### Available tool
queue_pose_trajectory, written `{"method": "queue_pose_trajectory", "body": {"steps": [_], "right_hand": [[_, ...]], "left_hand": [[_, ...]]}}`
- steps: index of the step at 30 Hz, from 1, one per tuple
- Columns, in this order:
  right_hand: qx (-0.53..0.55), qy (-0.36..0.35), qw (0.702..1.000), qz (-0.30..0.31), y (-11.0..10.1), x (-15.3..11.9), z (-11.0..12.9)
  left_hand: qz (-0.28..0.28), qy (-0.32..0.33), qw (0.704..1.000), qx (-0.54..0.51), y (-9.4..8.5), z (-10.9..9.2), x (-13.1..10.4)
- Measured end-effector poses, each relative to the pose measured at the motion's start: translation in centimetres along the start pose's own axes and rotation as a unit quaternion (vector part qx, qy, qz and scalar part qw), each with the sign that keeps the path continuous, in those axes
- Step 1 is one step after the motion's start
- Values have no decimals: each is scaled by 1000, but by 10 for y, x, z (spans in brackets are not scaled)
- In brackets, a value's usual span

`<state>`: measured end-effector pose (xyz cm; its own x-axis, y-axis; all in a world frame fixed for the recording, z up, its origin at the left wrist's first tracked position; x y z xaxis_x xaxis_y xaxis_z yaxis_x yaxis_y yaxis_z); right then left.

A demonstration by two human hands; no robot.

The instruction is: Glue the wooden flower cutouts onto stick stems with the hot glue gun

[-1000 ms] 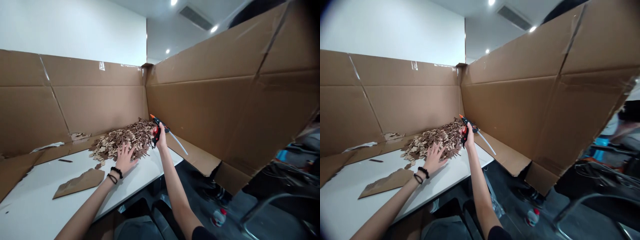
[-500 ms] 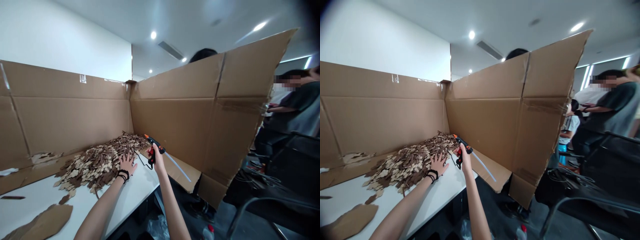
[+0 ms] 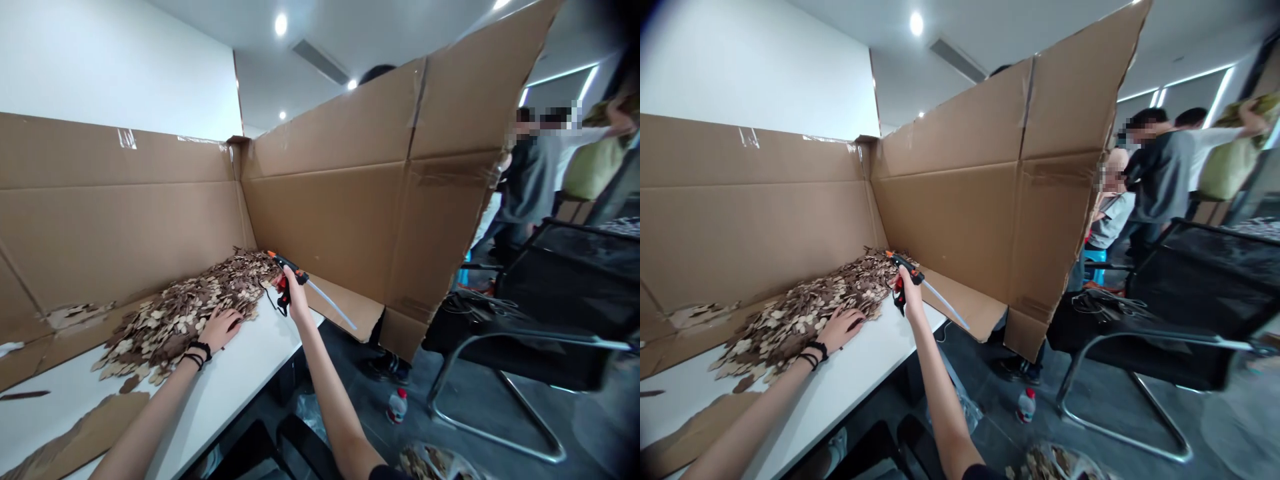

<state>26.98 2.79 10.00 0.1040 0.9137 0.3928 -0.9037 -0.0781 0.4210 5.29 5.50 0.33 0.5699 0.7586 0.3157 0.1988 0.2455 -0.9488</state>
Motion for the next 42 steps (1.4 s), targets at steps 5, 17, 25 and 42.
{"method": "queue_pose_trajectory", "body": {"steps": [5,17,25,42], "right_hand": [[74,77,994,19,19,-17,-16],[48,161,977,-133,27,-127,-97],[108,55,988,-100,22,-116,-72],[-90,79,956,267,128,-57,-44]], "left_hand": [[-78,6,996,43,-21,-5,-9],[-50,45,994,87,20,-30,4],[-71,8,994,82,11,-51,1],[-238,-407,866,-167,-134,65,-233]]}}
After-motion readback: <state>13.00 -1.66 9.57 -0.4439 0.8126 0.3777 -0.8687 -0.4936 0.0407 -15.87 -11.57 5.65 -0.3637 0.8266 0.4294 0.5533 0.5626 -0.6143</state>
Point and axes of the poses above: each hand's wrist, its own x-axis towards the middle knuckle, its own y-axis out of the palm, z = x × y, the point moved 6 cm from there along x, towards the middle knuckle, and after that the axes turned 5 degrees about z, right-handed, at the moved point
